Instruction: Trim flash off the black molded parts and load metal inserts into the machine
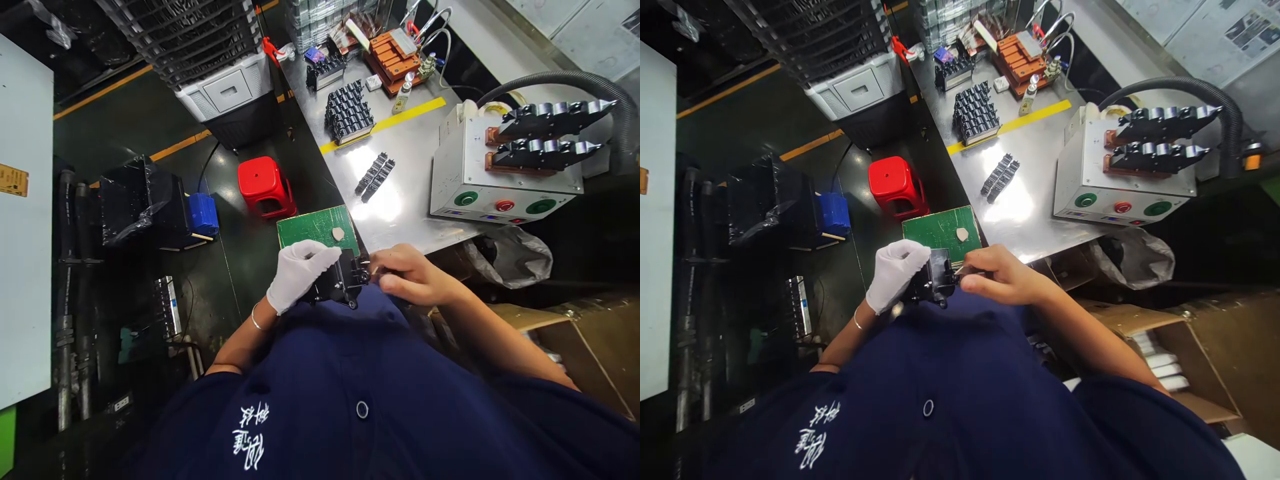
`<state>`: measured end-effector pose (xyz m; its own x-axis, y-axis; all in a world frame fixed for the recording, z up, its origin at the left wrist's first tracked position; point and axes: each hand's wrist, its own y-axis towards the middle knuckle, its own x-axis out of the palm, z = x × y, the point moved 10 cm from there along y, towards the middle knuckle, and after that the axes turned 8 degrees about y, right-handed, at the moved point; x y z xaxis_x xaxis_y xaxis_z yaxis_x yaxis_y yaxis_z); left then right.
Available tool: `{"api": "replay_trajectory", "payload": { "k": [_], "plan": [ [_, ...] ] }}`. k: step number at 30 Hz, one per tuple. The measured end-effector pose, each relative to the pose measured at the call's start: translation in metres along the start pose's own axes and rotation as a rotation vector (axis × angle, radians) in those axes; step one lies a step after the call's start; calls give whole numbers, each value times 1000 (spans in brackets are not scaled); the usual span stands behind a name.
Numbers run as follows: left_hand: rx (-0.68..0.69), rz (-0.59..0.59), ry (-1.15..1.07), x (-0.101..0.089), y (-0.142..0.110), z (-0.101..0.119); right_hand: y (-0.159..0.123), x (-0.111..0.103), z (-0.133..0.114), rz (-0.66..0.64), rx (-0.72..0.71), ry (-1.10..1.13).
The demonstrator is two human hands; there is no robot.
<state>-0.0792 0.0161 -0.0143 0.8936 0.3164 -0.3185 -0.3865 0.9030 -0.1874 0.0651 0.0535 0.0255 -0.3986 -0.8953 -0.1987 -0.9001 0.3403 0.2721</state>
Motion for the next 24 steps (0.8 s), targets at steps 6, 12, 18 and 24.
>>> {"api": "replay_trajectory", "payload": {
  "k": [6, 12, 18, 24],
  "plan": [
    [26, -39, 32, 3, 1, 2, 4, 8, 2, -29, -19, -251],
    [-23, 21, -24, 1, 2, -7, 2, 3, 4, 66, -21, -411],
    [-106, 75, -87, -1, 0, -16, 1, -5, 5, 194, -16, -589],
    [-155, 80, -179, 4, -1, -23, 1, -6, 2, 279, -64, -658]
  ]
}}
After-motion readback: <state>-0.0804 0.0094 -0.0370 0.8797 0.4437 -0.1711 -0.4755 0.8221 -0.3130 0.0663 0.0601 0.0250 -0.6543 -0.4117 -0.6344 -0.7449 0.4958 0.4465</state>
